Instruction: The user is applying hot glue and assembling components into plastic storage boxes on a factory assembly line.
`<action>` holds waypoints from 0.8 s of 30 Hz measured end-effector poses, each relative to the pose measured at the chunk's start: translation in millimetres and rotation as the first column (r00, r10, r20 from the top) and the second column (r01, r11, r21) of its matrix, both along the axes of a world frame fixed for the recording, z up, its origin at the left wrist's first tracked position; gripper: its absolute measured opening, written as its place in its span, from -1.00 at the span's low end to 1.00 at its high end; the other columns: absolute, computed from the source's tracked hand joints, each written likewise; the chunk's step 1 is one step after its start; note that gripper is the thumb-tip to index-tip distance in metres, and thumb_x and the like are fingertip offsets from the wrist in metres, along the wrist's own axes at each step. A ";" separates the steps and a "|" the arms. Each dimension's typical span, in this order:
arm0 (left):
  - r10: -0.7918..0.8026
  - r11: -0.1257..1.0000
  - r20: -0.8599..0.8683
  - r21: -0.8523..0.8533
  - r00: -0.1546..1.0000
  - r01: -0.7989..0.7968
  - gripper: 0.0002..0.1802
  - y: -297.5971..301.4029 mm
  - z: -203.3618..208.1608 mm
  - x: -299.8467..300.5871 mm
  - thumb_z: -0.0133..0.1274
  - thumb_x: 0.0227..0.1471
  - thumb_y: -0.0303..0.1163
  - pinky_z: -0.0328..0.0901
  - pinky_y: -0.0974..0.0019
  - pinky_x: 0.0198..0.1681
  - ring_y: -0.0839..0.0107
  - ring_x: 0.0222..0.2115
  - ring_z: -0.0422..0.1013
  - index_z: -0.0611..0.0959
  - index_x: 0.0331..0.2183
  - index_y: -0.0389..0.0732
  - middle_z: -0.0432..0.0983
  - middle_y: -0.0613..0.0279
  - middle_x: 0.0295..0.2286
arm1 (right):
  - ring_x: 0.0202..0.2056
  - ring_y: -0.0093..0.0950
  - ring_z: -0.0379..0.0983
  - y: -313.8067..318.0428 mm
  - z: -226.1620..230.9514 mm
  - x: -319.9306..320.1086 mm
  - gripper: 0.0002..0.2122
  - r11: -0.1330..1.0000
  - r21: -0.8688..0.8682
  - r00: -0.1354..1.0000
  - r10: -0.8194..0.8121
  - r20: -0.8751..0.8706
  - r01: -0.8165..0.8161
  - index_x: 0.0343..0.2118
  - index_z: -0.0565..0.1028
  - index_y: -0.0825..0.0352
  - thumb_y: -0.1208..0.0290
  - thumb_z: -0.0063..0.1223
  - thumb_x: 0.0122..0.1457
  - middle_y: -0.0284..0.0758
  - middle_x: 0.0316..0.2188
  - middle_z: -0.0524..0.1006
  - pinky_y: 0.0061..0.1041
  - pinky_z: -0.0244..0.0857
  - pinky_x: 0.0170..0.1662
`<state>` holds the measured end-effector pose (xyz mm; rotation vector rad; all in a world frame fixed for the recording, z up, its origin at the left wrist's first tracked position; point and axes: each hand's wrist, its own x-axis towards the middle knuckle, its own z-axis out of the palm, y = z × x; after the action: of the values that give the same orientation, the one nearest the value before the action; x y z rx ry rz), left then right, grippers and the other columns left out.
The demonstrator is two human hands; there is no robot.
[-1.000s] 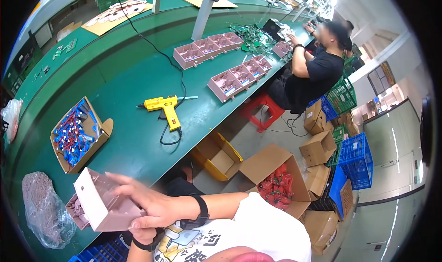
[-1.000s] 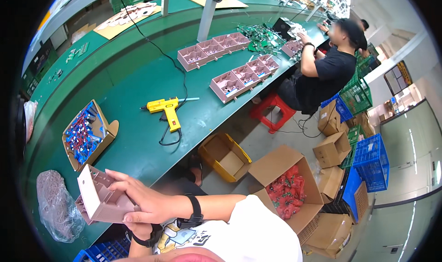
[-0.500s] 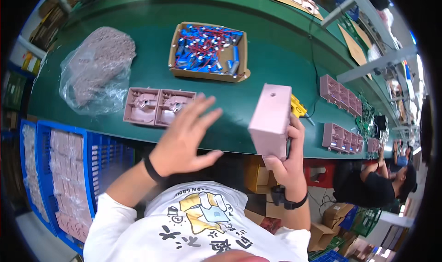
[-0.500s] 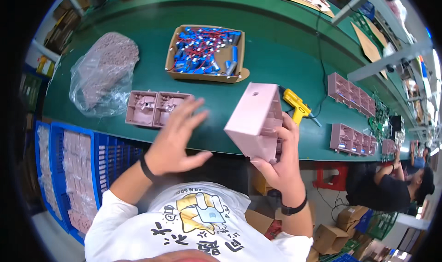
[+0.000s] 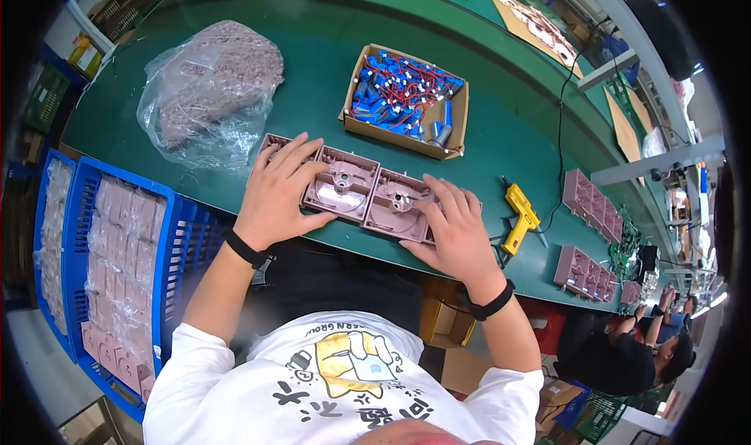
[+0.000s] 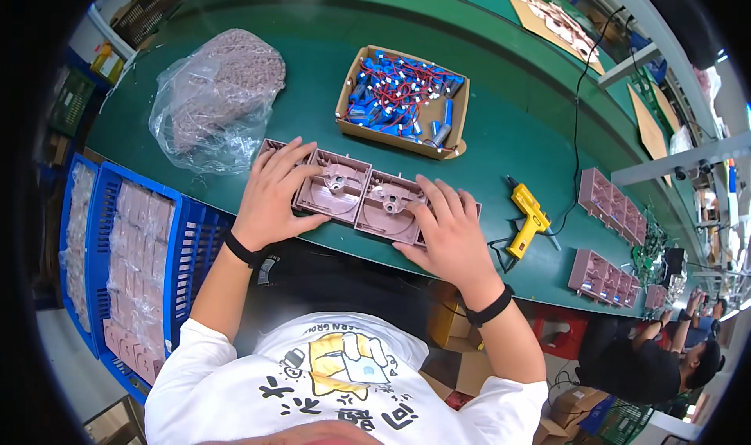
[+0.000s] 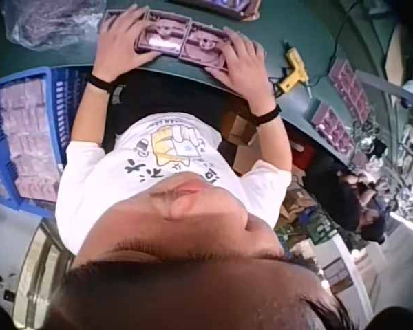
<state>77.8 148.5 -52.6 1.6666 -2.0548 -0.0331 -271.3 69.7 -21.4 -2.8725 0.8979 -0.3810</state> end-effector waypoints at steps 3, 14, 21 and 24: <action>-0.001 1.000 0.001 -0.022 1.000 0.001 -0.27 2.6 2.4 -3.6 0.52 -0.08 0.15 0.11 -0.28 0.46 0.01 0.46 0.30 0.74 0.02 -0.09 0.49 0.08 0.36 | 0.37 0.05 0.39 11.0 5.2 2.3 -0.47 1.000 0.018 0.998 -0.013 0.067 0.011 0.14 0.55 0.24 0.23 0.54 0.15 -0.04 0.40 0.43 0.08 0.25 0.37; 0.011 0.993 0.021 -0.119 1.000 -0.009 -0.47 -3.5 -9.6 -3.3 0.36 0.14 0.11 0.15 -0.22 0.42 0.04 0.44 0.34 0.75 -0.04 -0.08 0.53 0.08 0.33 | -0.14 -0.12 0.64 -149.3 49.7 23.7 -0.80 0.983 -0.019 0.981 -0.185 -0.052 0.184 -0.13 0.68 0.30 0.47 0.39 0.19 -0.21 -0.18 0.63 -0.17 0.49 -0.02; 0.079 0.991 0.010 -0.114 0.997 -0.077 -0.56 6.9 -15.2 0.0 0.31 0.22 0.04 0.14 -0.19 0.45 0.06 0.43 0.35 0.75 -0.05 -0.07 0.55 0.10 0.32 | -0.24 -0.11 0.61 -96.3 59.6 71.7 -0.87 0.993 -0.014 0.920 -0.107 0.376 0.121 -0.26 0.66 0.34 0.45 0.42 0.21 -0.20 -0.33 0.61 -0.19 0.45 -0.13; 0.088 0.991 0.002 -0.106 0.996 -0.087 -0.55 2.1 -12.3 -2.2 0.32 0.21 0.04 0.11 -0.20 0.47 0.07 0.44 0.34 0.76 -0.03 -0.07 0.54 0.11 0.33 | -0.37 -0.12 0.50 -17.6 54.5 53.1 -0.84 0.991 -0.107 0.893 -0.025 0.450 0.081 -0.41 0.59 0.31 0.51 0.45 0.17 -0.22 -0.47 0.54 -0.16 0.35 -0.22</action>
<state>75.6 150.6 -65.0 1.6910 -1.9510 0.1096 -218.2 52.1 33.0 -2.6790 0.8864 -1.0877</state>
